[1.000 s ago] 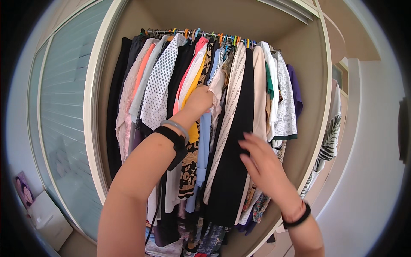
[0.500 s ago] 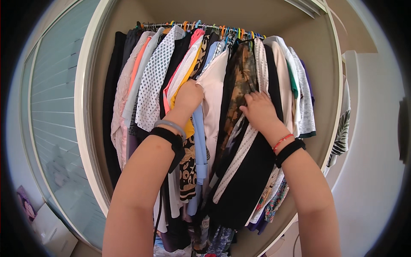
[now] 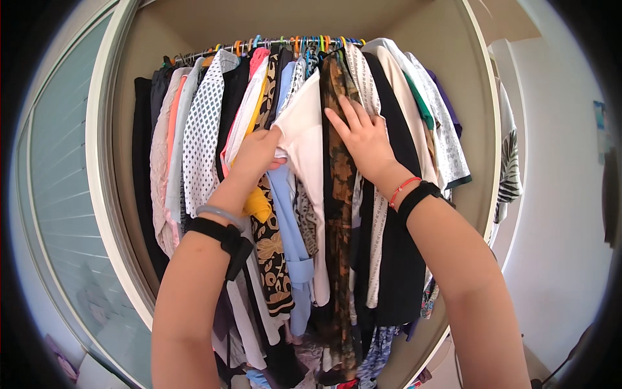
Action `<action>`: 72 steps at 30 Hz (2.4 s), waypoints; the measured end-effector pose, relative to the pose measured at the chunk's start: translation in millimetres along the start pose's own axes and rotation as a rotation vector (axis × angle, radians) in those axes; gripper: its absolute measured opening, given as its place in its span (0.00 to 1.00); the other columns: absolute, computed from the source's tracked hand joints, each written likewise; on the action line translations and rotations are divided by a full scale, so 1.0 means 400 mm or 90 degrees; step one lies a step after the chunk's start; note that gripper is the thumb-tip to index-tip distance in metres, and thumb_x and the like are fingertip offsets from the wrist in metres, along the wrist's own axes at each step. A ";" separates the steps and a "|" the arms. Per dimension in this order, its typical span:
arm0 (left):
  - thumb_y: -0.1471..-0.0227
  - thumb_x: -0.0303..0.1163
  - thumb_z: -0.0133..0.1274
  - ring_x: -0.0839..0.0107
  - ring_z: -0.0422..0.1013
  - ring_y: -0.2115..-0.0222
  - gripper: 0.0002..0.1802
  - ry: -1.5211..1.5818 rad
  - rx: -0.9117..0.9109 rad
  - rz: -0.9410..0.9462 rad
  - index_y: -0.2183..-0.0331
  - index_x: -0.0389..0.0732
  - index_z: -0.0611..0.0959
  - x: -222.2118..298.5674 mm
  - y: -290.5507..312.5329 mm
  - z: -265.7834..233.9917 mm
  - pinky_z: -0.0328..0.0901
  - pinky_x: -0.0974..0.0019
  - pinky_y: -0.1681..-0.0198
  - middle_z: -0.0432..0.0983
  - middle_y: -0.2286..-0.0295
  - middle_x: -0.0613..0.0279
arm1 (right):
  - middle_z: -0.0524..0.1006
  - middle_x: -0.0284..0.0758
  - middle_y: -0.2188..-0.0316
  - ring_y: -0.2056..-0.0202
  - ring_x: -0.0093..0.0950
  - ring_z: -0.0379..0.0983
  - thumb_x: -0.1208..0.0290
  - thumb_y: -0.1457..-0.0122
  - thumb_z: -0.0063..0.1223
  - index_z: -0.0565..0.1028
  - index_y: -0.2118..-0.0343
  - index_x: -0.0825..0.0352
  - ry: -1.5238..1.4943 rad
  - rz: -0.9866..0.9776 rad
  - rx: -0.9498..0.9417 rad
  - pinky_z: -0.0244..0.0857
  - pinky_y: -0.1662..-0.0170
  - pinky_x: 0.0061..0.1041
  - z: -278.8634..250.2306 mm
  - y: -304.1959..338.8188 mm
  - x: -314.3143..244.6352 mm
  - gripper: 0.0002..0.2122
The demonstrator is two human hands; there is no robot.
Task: Folding various items of clothing and organizing them in a wardrobe.
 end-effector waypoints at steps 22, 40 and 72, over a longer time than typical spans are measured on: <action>0.47 0.36 0.46 0.72 0.73 0.71 0.15 -0.084 0.025 0.033 0.64 0.34 0.76 -0.002 -0.010 -0.001 0.69 0.71 0.70 0.76 0.71 0.59 | 0.74 0.39 0.62 0.56 0.37 0.70 0.66 0.51 0.56 0.70 0.54 0.65 -0.211 0.205 -0.163 0.62 0.54 0.37 0.036 -0.074 0.013 0.20; 0.46 0.36 0.47 0.73 0.73 0.68 0.15 -0.101 -0.021 0.050 0.60 0.36 0.75 -0.010 -0.006 -0.004 0.69 0.70 0.67 0.74 0.68 0.62 | 0.72 0.35 0.65 0.54 0.36 0.66 0.67 0.54 0.60 0.79 0.67 0.60 -0.419 -0.037 -0.176 0.53 0.46 0.41 0.054 -0.079 0.001 0.09; 0.55 0.35 0.56 0.57 0.64 0.49 0.20 -0.539 -0.387 0.616 0.58 0.40 0.77 0.110 0.641 0.263 0.49 0.48 0.43 0.69 0.54 0.52 | 0.74 0.44 0.56 0.53 0.41 0.69 0.61 0.40 0.45 0.72 0.55 0.71 -1.016 0.079 -0.965 0.62 0.51 0.34 -0.566 1.147 -0.142 0.17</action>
Point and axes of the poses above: each hand's wrist, its own y-axis away from the middle knuckle, its own z-axis out of the palm, x = y × z, the point moved 1 cm from there along -y, towards the middle knuckle
